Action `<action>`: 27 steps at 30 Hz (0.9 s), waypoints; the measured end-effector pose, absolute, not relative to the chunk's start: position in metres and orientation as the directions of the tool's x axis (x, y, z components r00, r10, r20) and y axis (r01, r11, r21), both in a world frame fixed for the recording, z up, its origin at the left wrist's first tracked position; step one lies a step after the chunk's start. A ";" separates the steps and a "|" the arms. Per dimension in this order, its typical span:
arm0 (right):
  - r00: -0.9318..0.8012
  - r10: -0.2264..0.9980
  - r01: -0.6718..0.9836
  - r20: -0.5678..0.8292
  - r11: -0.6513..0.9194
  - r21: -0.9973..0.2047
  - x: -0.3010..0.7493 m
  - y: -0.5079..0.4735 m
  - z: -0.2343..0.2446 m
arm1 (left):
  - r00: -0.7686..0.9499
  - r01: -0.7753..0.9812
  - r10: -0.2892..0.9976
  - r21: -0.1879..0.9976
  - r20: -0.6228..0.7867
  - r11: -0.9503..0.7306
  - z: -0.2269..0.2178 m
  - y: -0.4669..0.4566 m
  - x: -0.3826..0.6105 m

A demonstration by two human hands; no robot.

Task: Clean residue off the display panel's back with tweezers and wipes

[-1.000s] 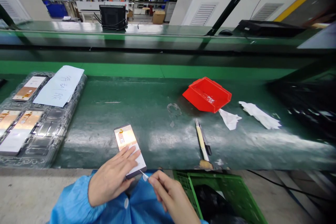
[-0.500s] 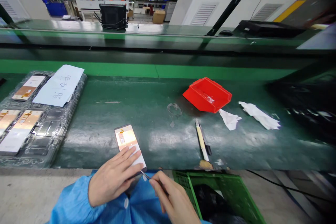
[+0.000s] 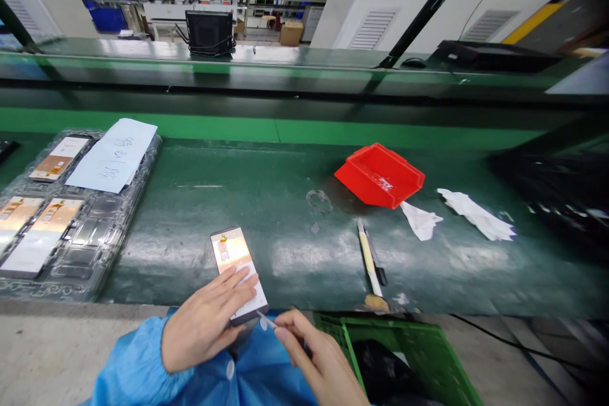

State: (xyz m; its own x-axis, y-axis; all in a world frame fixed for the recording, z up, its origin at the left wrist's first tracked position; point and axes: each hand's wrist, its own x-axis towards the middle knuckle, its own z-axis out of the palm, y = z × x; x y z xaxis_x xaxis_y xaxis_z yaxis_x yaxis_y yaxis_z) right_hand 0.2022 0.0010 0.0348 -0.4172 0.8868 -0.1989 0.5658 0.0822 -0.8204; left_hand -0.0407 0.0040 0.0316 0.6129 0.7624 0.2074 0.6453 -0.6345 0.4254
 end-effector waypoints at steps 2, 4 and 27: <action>-0.399 0.913 0.586 -0.091 0.177 -0.791 0.205 -0.003 0.034 | 0.616 0.641 0.760 0.429 0.207 -0.636 0.032 0.004 -0.041; -0.380 0.925 0.608 -0.001 0.249 -0.754 0.206 -0.006 0.033 | 0.618 0.637 0.759 0.434 0.207 -0.637 0.033 0.005 -0.040; -0.360 0.930 0.583 0.079 0.290 -0.759 0.202 -0.004 0.023 | 0.701 0.595 0.698 0.416 0.150 -0.687 0.034 0.010 -0.043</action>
